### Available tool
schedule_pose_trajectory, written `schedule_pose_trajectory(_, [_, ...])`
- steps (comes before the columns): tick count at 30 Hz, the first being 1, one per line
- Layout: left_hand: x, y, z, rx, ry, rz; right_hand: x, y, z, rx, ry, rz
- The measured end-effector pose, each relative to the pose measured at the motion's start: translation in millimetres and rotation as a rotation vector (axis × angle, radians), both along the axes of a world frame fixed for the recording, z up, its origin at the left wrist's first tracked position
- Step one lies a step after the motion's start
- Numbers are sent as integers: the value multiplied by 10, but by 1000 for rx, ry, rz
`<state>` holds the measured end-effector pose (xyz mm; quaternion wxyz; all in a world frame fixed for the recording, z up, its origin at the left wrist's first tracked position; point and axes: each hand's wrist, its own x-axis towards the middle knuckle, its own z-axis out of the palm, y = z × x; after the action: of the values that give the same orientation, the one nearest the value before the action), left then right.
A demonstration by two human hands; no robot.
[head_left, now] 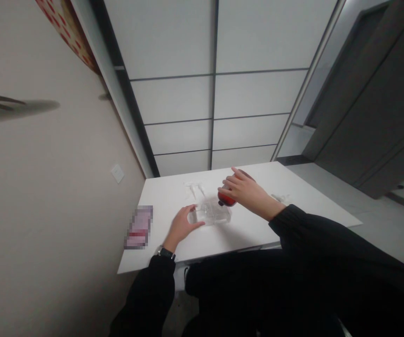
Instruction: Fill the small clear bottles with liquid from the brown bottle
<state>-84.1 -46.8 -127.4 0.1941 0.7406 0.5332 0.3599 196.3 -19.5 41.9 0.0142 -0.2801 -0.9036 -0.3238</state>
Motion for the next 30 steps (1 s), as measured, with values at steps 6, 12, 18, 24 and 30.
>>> schedule_pose_trajectory(6, [-10, 12, -19, 9, 2, 5, -67, 32, 22, -33, -11, 22])
schedule_pose_trajectory(12, [-1, 1, 1, 3, 6, 10, -140, 58, 20, -53, 12, 35])
schedule_pose_trajectory(18, [11, -7, 29, 0, -1, 18, -228, 47, 72, -29, -12, 78])
schedule_pose_trajectory(24, [19, -5, 33, -5, 2, 18, -273, 61, 97, -19, -72, 82])
schedule_pose_trajectory(30, [31, 2, 34, -9, -2, 15, -349, 64, 82, -43, -88, 75])
